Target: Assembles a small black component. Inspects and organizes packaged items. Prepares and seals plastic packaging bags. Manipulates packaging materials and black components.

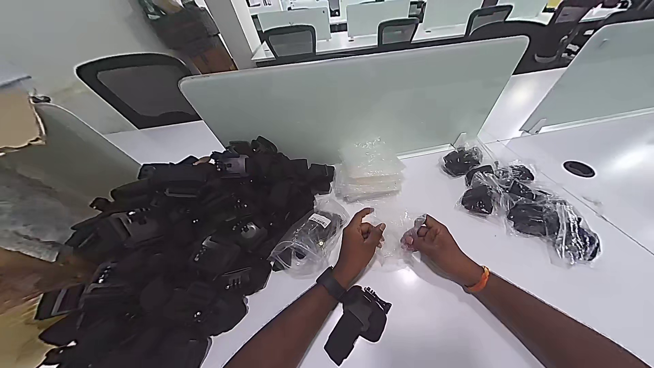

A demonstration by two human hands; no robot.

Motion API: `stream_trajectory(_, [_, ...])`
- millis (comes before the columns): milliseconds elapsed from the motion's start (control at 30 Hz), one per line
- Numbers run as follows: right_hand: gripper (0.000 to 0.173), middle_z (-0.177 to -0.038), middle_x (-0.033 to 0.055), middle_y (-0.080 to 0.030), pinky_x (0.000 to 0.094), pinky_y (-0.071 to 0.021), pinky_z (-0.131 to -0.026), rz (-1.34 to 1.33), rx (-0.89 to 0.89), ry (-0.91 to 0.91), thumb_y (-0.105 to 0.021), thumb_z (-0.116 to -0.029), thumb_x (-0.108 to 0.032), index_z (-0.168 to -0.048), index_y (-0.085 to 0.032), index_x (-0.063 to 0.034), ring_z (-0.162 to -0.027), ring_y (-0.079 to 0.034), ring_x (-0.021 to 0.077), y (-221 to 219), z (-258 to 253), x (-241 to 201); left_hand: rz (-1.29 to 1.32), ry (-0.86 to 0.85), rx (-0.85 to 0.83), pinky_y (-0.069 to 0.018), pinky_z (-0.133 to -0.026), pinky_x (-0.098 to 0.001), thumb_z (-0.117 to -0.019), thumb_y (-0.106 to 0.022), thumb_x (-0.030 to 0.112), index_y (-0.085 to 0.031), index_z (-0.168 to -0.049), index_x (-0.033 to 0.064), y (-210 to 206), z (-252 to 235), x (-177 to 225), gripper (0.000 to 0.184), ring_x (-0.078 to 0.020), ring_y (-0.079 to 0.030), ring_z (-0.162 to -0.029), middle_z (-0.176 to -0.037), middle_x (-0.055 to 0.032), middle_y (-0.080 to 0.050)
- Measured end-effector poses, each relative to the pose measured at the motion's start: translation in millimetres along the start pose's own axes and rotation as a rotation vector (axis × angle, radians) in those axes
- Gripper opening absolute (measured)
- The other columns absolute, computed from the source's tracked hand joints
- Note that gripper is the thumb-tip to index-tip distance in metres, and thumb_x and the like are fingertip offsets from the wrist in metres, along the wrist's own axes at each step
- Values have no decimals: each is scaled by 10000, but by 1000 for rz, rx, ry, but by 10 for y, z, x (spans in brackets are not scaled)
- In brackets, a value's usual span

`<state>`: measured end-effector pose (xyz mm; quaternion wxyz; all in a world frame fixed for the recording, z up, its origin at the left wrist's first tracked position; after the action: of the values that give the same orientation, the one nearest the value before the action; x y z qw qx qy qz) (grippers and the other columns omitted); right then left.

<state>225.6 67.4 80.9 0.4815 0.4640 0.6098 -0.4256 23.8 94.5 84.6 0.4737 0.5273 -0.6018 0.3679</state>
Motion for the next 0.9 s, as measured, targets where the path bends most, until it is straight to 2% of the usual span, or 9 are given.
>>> stream_trajectory(100, [270, -765, 4, -644, 268, -571, -633, -45, 125, -24, -633, -927, 42, -1049, -426, -81, -660, -658, 105, 122, -35, -8, 54, 58, 32, -576, -547, -270, -960, -692, 68, -362, -1332, -23, 2, -7, 14, 505, -111, -632, -533, -649, -11, -620])
stream_trajectory(200, [250, -745, -9, -596, 273, -564, -631, -61, 149, -29, -561, -953, 50, -1072, -392, -90, -638, -629, 97, 157, -48, -25, 44, 22, 37, -578, -537, -273, -960, -687, 59, -449, -1118, 8, -5, -13, 12, 290, -119, -653, -552, -680, -20, -647])
stream_trajectory(267, [203, -716, -16, -577, 286, -561, -608, -61, 146, -20, -534, -975, 22, -1065, -399, -99, -608, -606, 96, 149, -31, -7, 40, -21, -15, -582, -625, -281, -958, -662, 62, -501, -1059, 10, -23, -3, 0, 197, -116, -672, -680, -857, -53, -687])
stream_trajectory(367, [143, -749, -12, -571, 316, -578, -638, -22, 154, 35, -510, -1000, 1, -1055, -417, -94, -648, -617, 108, 160, -29, -25, 132, 24, -170, -623, -702, -311, -989, -611, 67, -565, -1169, -27, -75, 7, 16, 209, -153, -712, -842, -1282, -150, -646])
stream_trajectory(433, [109, -860, 27, -617, 325, -599, -671, 14, 155, 54, -484, -1012, 14, -1064, -436, -69, -739, -658, 134, 166, -31, -46, 181, 62, -251, -633, -717, -326, -983, -626, 58, -594, -1270, -38, -121, 22, 16, 304, -157, -715, -855, -1397, -151, -583])
stream_trajectory(533, [120, -1032, 63, -688, 287, -581, -681, 68, 109, 98, -457, -986, 53, -1038, -496, -48, -829, -680, 129, 184, -28, -33, 148, 52, -273, -630, -724, -285, -907, -697, -19, -613, -1304, -54, -159, 43, 10, 407, -118, -717, -818, -1431, -158, -571])
stream_trajectory(667, [163, -993, 50, -713, 271, -599, -619, 41, 169, 76, -470, -943, 97, -923, -520, -56, -715, -688, 104, 238, -43, -44, 94, 81, -241, -597, -612, -252, -877, -726, -29, -550, -1418, -14, -131, 30, 8, 569, -74, -635, -626, -1333, -121, -630])
stream_trajectory(800, [105, -1074, 105, -679, 305, -583, -646, -21, 179, -15, -471, -977, 20, -1058, -465, -46, -763, -684, 161, 274, -47, -36, 3, 37, -241, -479, -516, -196, -852, -763, 32, -561, -1434, 38, -100, 11, -14, 616, -5, -490, -545, -1395, -99, -587])
stream_trajectory(900, [359, -1151, 93, -615, 319, -616, -717, 40, 148, 42, -654, -930, -18, -1156, -380, -68, -817, -697, 158, 214, -52, -105, -36, 19, -282, -455, -504, -185, -829, -767, 25, -562, -1441, 51, -111, 15, -33, 646, 12, -452, -536, -1453, -101, -542])
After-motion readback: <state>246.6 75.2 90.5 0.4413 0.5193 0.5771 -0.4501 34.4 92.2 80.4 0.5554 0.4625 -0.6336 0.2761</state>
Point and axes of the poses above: each hand's wrist, its own z-axis away from the middle knuckle, its own y-axis out of the back of the hand, x = y × z, the point moved 5 cm from there along -z, towards the middle knuckle
